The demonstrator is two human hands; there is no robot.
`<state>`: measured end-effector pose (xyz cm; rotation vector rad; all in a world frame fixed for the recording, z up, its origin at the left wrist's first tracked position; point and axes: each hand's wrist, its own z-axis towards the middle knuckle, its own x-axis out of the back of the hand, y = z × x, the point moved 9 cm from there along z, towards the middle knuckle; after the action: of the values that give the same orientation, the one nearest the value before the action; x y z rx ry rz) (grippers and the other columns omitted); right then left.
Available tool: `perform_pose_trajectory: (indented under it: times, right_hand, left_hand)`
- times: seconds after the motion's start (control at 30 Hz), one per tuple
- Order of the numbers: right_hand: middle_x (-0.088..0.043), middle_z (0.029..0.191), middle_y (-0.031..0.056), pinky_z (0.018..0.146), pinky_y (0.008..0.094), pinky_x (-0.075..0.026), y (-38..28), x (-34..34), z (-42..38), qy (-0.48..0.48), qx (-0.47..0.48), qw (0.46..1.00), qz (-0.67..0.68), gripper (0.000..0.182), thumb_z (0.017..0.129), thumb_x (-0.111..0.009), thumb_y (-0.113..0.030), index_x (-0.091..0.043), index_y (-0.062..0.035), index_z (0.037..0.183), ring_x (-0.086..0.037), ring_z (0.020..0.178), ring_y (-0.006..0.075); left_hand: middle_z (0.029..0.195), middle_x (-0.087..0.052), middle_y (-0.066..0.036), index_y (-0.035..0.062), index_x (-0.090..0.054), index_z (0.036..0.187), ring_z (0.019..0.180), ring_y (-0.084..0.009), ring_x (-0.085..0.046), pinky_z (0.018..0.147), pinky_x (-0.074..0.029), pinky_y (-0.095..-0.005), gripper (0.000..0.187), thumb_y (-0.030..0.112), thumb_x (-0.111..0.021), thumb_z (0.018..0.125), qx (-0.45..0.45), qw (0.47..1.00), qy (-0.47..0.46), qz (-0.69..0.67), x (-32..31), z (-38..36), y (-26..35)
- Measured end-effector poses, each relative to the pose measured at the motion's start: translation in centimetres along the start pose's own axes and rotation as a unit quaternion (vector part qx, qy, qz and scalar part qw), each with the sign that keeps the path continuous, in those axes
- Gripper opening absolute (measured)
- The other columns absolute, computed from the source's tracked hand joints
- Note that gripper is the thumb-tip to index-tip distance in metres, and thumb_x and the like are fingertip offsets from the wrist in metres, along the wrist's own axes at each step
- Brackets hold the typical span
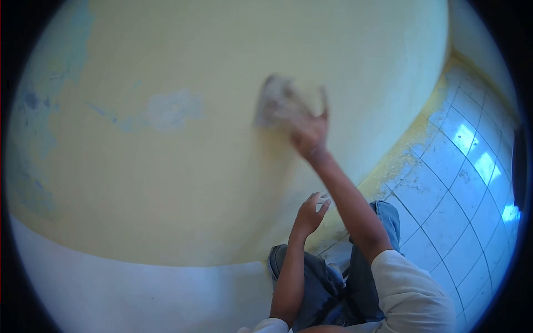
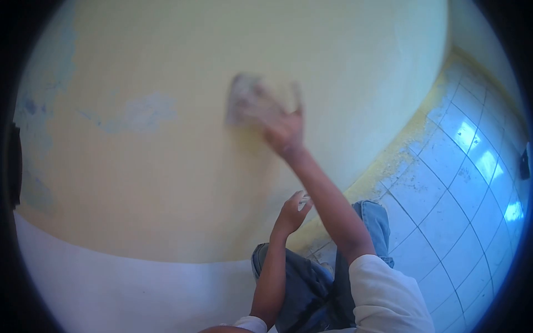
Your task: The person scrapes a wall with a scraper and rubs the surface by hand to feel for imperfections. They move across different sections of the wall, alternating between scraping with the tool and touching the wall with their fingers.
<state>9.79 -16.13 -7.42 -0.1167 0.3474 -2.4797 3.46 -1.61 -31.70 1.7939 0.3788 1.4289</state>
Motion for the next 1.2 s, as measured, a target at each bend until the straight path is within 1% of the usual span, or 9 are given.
perform_pose_trajectory:
  times: [0.13,0.2,0.3,0.4,0.63,0.77,0.9,1.0,1.2]
  right_hand:
    - [-0.075,0.144,0.0042,0.132,0.0611,-0.02,7.9,3.0,-1.8,0.125,-0.277,0.953,-0.01,0.05,0.09,-0.062,0.011,-0.081,-0.0207,0.124,-0.058,0.151,0.0293]
    - [-0.072,0.148,0.0091,0.132,0.0603,-0.023,4.1,0.6,-3.5,0.105,-0.174,0.979,0.024,0.051,0.085,-0.066,0.011,-0.081,-0.0184,0.124,-0.057,0.151,0.033]
    - [-0.072,0.149,-0.0018,0.134,0.0614,-0.021,-3.2,-0.7,-2.3,0.009,-0.08,0.994,0.075,0.064,0.081,-0.06,0.013,-0.08,-0.0266,0.126,-0.059,0.15,0.0262]
    - [-0.074,0.146,-0.0049,0.133,0.0642,-0.019,0.1,0.4,-1.6,-0.017,-0.007,0.999,0.026,0.059,0.084,-0.065,0.01,-0.079,-0.0278,0.127,-0.061,0.148,0.0235]
    - [-0.076,0.142,0.0029,0.129,0.0593,-0.027,11.2,4.4,2.2,0.13,-0.207,0.97,-0.021,0.044,0.092,-0.068,0.007,-0.081,-0.0199,0.123,-0.063,0.145,0.0281]
    - [-0.07,0.151,0.0037,0.129,0.0565,-0.035,0.8,2.8,0.0,-0.029,-0.099,0.994,0.021,0.056,0.088,-0.067,0.008,-0.08,-0.0241,0.133,-0.059,0.149,0.0315]
    - [-0.073,0.146,0.0067,0.132,0.0581,-0.03,2.7,2.7,0.7,0.016,-0.062,0.998,0.001,0.054,0.087,-0.067,0.009,-0.08,-0.0201,0.131,-0.06,0.148,0.0316]
    - [-0.077,0.128,0.019,0.127,0.0622,-0.037,10.6,4.3,3.6,0.139,-0.272,0.952,0.0,0.037,0.092,-0.064,0.013,-0.077,-0.0071,0.12,-0.066,0.136,0.0428]
    - [-0.076,0.134,0.0181,0.125,0.0581,-0.04,5.3,4.3,4.7,0.096,-0.079,0.992,-0.034,0.035,0.094,-0.067,0.009,-0.08,-0.0087,0.122,-0.061,0.143,0.0421]
  left_hand:
    - [0.134,-0.073,-0.024,-0.0013,-0.064,0.14,0.125,-0.0372,-0.072,0.109,-0.054,-0.0436,0.039,0.026,-0.065,0.111,-0.022,0.999,0.043,-0.001,2.5,-0.9,2.8]
    - [0.13,-0.074,-0.023,-0.0013,-0.064,0.138,0.123,-0.0409,-0.071,0.106,-0.055,-0.0451,0.037,0.023,-0.067,0.11,-0.045,0.995,0.081,-0.023,3.7,-0.7,4.2]
    - [0.126,-0.074,-0.026,-0.0013,-0.064,0.138,0.118,-0.0435,-0.073,0.103,-0.056,-0.0464,0.036,0.022,-0.067,0.11,-0.059,0.993,0.091,-0.035,3.7,-0.5,4.5]
    - [0.131,-0.075,-0.022,0.0001,-0.065,0.14,0.12,-0.0365,-0.074,0.106,-0.056,-0.0443,0.036,0.02,-0.067,0.111,-0.037,0.994,0.103,-0.019,4.5,-1.1,4.9]
    - [0.137,-0.075,-0.016,0.0034,-0.067,0.143,0.123,-0.0265,-0.074,0.107,-0.056,-0.0396,0.035,0.019,-0.066,0.112,-0.036,0.991,0.116,-0.06,6.1,-2.2,5.3]
    - [0.136,-0.075,-0.016,0.0027,-0.066,0.142,0.123,-0.0275,-0.074,0.107,-0.057,-0.0399,0.034,0.019,-0.066,0.112,-0.041,0.993,0.093,-0.055,5.0,-1.4,5.1]
    - [0.135,-0.076,-0.017,0.0018,-0.066,0.142,0.123,-0.0285,-0.074,0.107,-0.057,-0.0402,0.034,0.019,-0.065,0.112,-0.081,0.99,0.1,-0.057,4.5,-0.9,6.8]
    - [0.136,-0.075,-0.017,0.0018,-0.066,0.141,0.124,-0.0286,-0.074,0.107,-0.057,-0.0407,0.035,0.02,-0.065,0.112,-0.091,0.989,0.092,-0.075,4.7,-1.3,7.4]
    - [0.136,-0.076,-0.016,0.0019,-0.066,0.141,0.124,-0.0277,-0.074,0.107,-0.056,-0.0415,0.036,0.023,-0.065,0.112,-0.055,0.992,0.066,-0.095,4.4,-0.7,5.2]
